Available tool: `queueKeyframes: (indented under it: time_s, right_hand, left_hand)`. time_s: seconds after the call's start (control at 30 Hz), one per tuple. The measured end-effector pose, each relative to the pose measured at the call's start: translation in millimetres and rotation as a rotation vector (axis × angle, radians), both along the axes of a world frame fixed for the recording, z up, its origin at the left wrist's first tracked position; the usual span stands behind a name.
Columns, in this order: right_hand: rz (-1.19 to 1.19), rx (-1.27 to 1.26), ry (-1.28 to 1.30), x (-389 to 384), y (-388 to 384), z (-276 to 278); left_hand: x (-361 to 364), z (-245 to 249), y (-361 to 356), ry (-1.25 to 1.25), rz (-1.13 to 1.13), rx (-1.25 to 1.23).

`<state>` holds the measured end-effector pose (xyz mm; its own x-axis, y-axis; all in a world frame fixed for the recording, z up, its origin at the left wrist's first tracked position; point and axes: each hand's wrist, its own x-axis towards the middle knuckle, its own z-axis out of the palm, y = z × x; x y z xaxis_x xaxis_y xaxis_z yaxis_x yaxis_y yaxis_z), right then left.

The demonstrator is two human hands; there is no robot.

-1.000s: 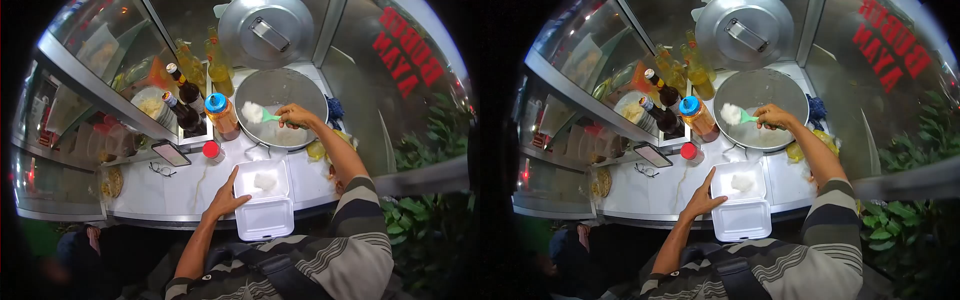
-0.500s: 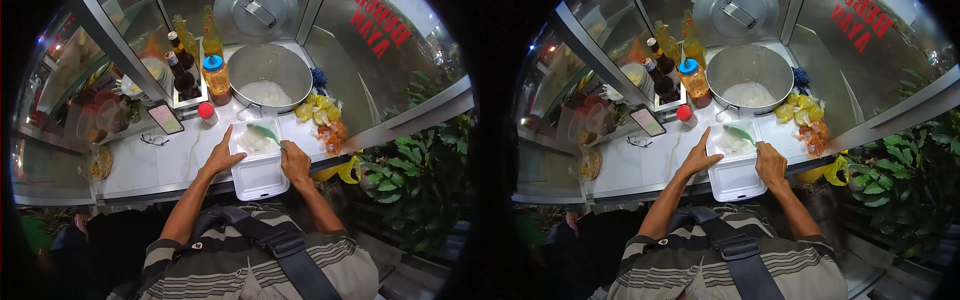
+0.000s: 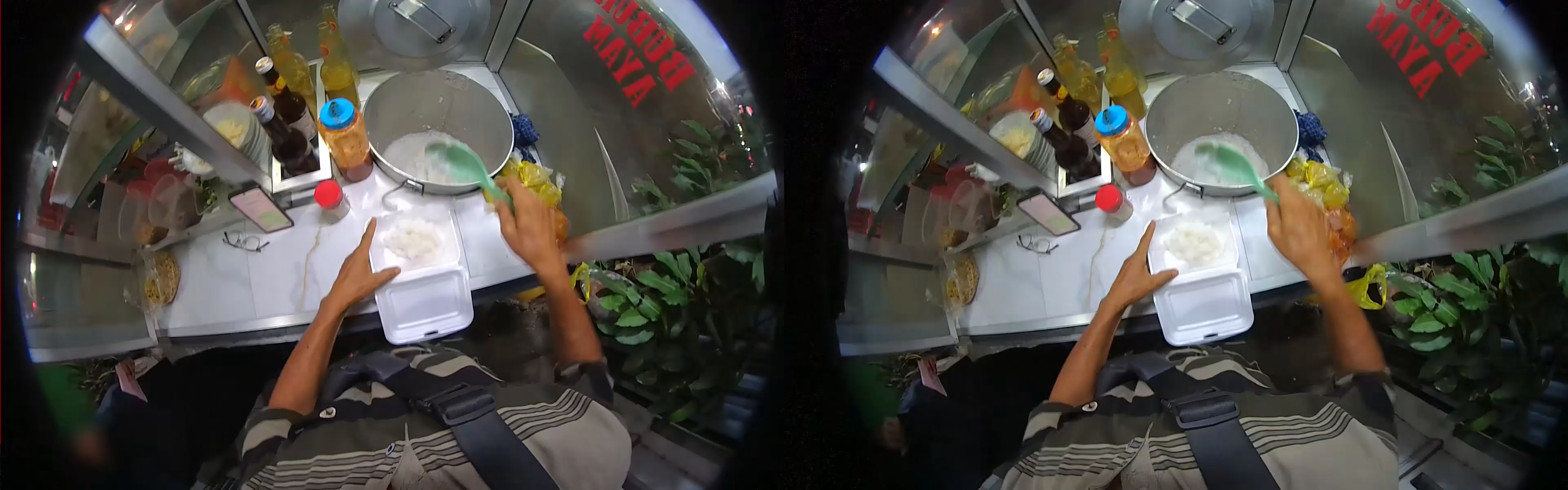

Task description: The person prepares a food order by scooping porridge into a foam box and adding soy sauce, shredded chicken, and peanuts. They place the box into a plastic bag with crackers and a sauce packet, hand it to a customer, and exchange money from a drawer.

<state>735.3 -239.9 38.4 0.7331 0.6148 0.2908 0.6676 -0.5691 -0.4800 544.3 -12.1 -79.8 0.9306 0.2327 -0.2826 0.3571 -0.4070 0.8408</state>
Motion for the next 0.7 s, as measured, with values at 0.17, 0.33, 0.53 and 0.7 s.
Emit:
queueKeyframes:
  time_s: [0.17,0.33,0.53,0.7]
  right_hand:
    - [0.108,-0.605,-0.107,169,109,-78]
    - [0.642,-1.154,-0.046,226,148,-274]
    - [0.833,-1.214,0.511,155,182,-216]
    - [0.452,-0.462,1.194,196,145,-150]
  left_hand:
    - [0,-6,-4,0.019,0.092,-0.069]
    - [2,-2,-8,0.058,0.221,-0.246]
    - [-1,4,-6,0.123,0.224,-0.245]
    - [-8,0,-6,0.047,0.202,-0.287]
